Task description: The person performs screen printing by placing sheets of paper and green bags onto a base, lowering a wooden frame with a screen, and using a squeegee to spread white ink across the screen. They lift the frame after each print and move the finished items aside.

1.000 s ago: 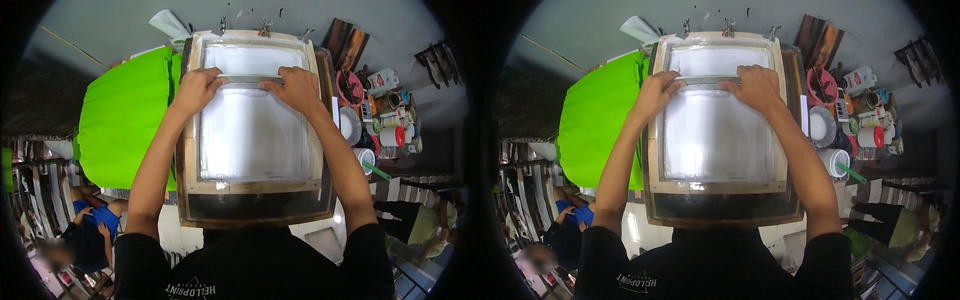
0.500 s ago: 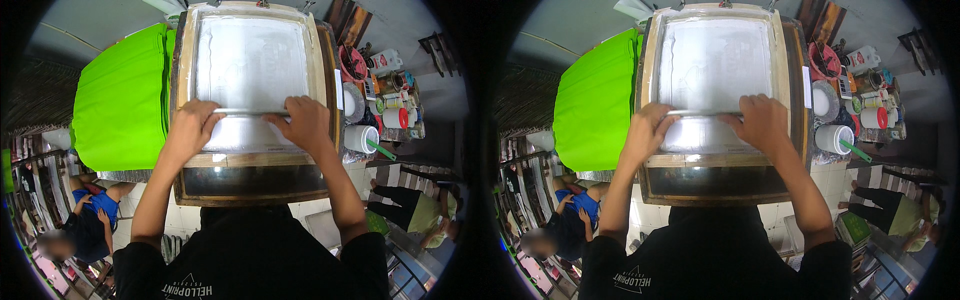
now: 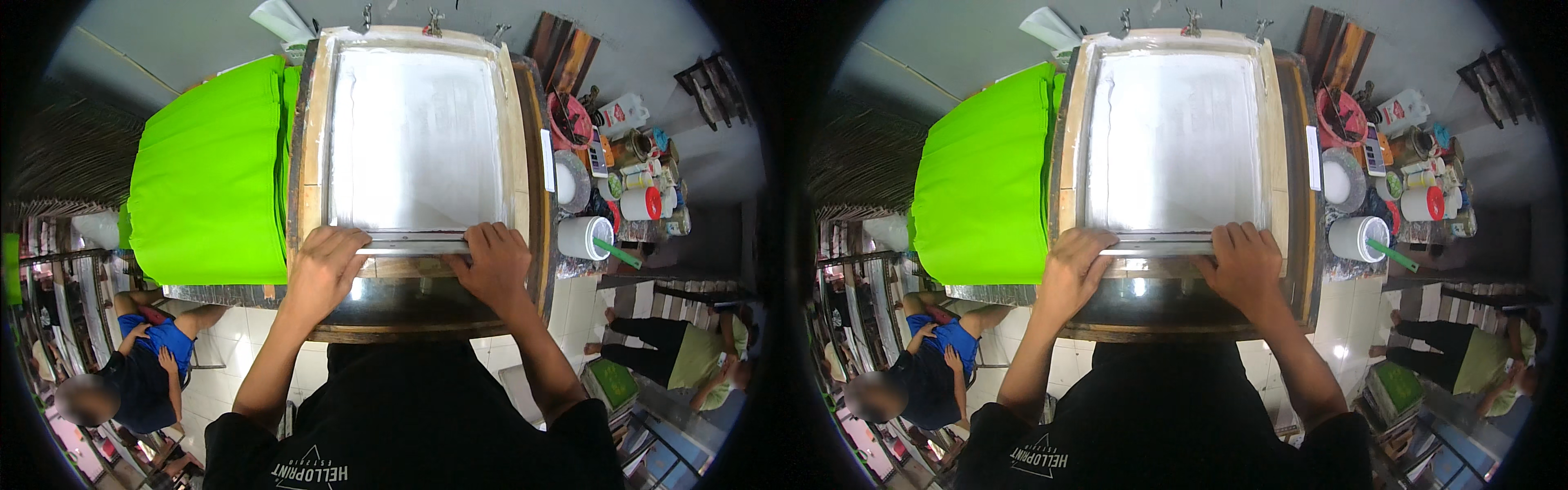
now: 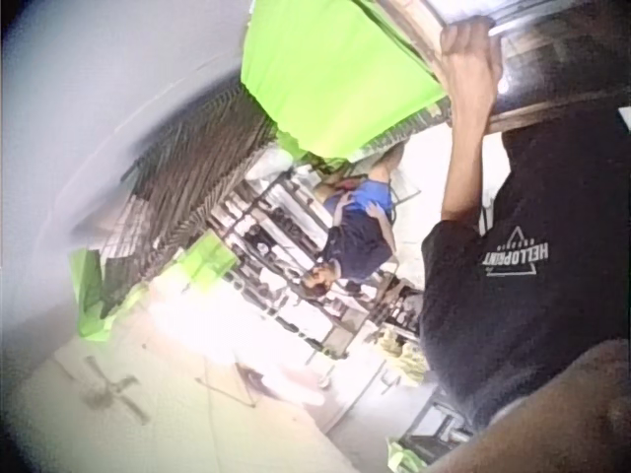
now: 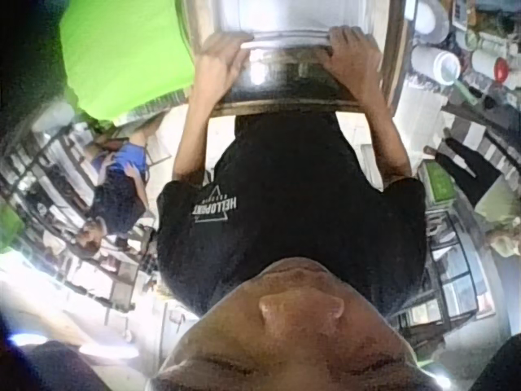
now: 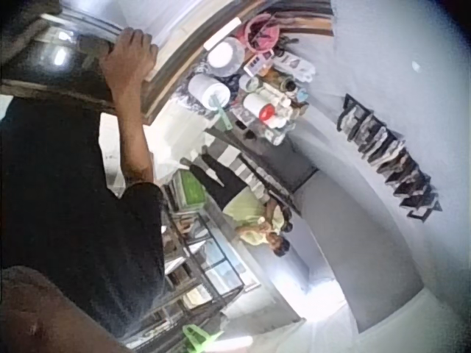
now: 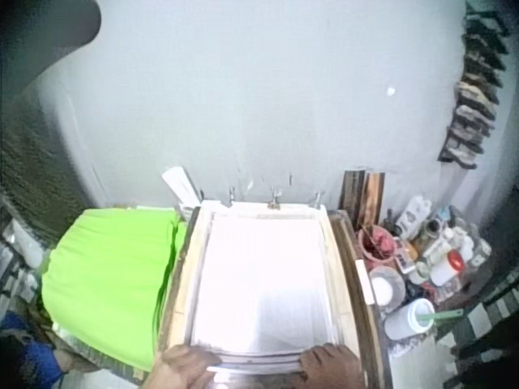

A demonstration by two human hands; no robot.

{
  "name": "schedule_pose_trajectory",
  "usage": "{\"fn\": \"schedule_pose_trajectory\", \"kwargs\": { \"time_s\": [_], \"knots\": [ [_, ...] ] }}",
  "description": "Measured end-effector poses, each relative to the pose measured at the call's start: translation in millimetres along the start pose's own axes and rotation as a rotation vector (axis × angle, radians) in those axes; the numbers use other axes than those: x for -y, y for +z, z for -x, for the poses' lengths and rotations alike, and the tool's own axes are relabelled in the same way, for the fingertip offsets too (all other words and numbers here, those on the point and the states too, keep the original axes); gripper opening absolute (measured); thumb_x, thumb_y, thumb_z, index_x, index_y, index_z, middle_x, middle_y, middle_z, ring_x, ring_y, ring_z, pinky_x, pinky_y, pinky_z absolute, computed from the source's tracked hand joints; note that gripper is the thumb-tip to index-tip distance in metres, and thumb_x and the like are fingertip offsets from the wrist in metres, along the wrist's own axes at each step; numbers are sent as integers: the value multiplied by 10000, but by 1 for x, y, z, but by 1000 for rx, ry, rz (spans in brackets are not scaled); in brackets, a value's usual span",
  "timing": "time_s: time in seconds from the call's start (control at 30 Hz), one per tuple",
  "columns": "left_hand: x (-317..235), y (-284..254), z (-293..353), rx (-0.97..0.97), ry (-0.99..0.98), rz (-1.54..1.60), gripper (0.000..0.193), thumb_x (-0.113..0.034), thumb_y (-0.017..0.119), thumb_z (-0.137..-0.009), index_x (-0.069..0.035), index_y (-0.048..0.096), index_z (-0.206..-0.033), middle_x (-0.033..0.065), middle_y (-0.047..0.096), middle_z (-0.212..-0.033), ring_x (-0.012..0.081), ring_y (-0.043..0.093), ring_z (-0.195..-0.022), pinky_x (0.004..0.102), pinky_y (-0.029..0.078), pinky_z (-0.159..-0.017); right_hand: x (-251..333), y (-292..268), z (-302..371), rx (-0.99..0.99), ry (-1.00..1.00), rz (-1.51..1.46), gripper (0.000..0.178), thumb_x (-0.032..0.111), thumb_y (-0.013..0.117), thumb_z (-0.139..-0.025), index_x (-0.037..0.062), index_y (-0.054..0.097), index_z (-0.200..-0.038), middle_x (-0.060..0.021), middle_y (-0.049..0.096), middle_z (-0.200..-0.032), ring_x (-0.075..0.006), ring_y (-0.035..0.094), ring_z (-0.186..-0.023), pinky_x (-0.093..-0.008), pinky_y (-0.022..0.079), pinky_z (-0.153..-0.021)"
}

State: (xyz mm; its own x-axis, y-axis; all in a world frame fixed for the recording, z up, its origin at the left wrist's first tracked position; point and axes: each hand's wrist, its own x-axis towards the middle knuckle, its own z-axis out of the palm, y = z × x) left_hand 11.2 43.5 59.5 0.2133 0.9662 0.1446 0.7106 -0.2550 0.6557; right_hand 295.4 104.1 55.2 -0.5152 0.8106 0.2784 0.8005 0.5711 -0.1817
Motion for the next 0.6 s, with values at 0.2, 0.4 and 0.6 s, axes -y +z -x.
{"fn": "schedule_pose_trajectory", "kwargs": {
  "time_s": [0.2,0.4,0.6],
  "knots": [
    [38,30,46,-255,-72,-299,1284,-480,934,-608,-70,228,-1600,223,261,-1651,388,205,-1549,619,6,-1224,-2,-4,8,-42,-50,-94,236,207,772,-719,120,699,-926,-22,718,-978,-225,685,-892,-370,512,-749],
    [18,4,39,-724,36,-194,1386,-541,942,-590,-63,135,-1612,224,257,-1649,389,226,-1538,647,36,-1209,6,-55,-12,-417,-152,-97,278,130,730,-658,119,731,-936,-24,727,-961,-225,690,-847,-383,535,-747],
    [-42,-67,-44,-909,151,321,1254,-563,836,-758,-8,95,-1603,253,244,-1640,381,221,-1529,514,168,-1239,-2,-150,-103,-735,-250,64,199,141,744,-712,111,731,-908,-51,711,-886,-258,671,-784,-388,510,-688]
  ]
}}
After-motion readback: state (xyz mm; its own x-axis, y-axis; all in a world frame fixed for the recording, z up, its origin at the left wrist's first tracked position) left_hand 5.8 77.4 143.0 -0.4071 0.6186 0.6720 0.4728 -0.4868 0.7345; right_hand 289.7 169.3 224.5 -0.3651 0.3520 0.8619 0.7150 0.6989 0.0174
